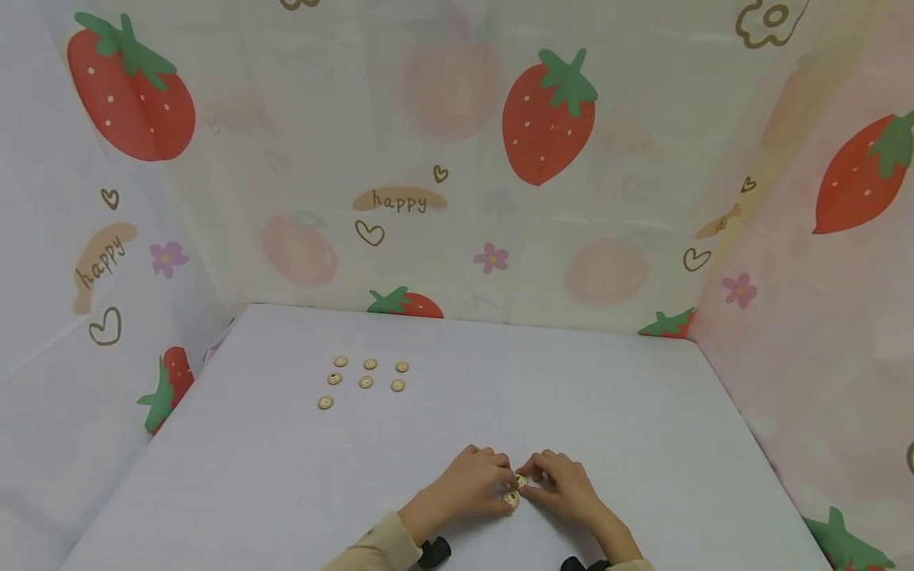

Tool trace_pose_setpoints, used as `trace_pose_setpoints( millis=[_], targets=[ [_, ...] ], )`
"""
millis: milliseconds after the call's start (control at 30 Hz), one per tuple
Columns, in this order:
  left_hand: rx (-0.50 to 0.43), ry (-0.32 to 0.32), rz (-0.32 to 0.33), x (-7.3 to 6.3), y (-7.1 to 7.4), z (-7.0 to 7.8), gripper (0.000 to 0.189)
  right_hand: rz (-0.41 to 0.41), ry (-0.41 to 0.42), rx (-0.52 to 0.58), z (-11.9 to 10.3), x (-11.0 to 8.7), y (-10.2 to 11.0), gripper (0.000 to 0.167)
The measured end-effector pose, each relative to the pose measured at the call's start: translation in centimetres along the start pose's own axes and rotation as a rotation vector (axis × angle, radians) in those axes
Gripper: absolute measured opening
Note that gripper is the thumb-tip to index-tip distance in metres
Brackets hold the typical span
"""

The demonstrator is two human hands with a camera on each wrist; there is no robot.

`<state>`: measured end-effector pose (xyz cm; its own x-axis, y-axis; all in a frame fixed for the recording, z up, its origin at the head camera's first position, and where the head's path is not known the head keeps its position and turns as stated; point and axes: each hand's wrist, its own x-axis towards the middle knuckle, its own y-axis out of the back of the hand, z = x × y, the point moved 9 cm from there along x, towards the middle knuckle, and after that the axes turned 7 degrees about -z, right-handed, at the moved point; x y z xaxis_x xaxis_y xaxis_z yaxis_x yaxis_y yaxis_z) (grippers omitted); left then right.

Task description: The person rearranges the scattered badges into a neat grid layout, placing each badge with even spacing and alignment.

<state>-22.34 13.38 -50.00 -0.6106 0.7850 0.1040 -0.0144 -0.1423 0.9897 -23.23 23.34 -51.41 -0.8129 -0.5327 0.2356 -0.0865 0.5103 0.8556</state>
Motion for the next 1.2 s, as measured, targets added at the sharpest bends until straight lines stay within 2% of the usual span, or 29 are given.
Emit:
trace_pose_setpoints(
  millis=[400,633,867,1200],
  targets=[
    [-0.016,0.035,-0.026,0.23,0.03,0.41,0.023,0.017,0.005,-0.010,0.11,0.06,0.05,0.017],
    [-0.019,0.018,-0.004,0.24,0.19,0.69,0.021,0.032,0.027,-0.029,0.09,0.04,0.05,0.019],
    [-0.023,0.025,-0.018,0.27,-0.20,0.60,0.020,0.029,0.025,-0.028,0.18,0.07,-0.09,0.018],
    [0.041,0.037,0.019,-0.41,0.61,0.05,0.018,0.014,-0.016,-0.011,0.36,0.05,-0.19,0.017]
  ],
)
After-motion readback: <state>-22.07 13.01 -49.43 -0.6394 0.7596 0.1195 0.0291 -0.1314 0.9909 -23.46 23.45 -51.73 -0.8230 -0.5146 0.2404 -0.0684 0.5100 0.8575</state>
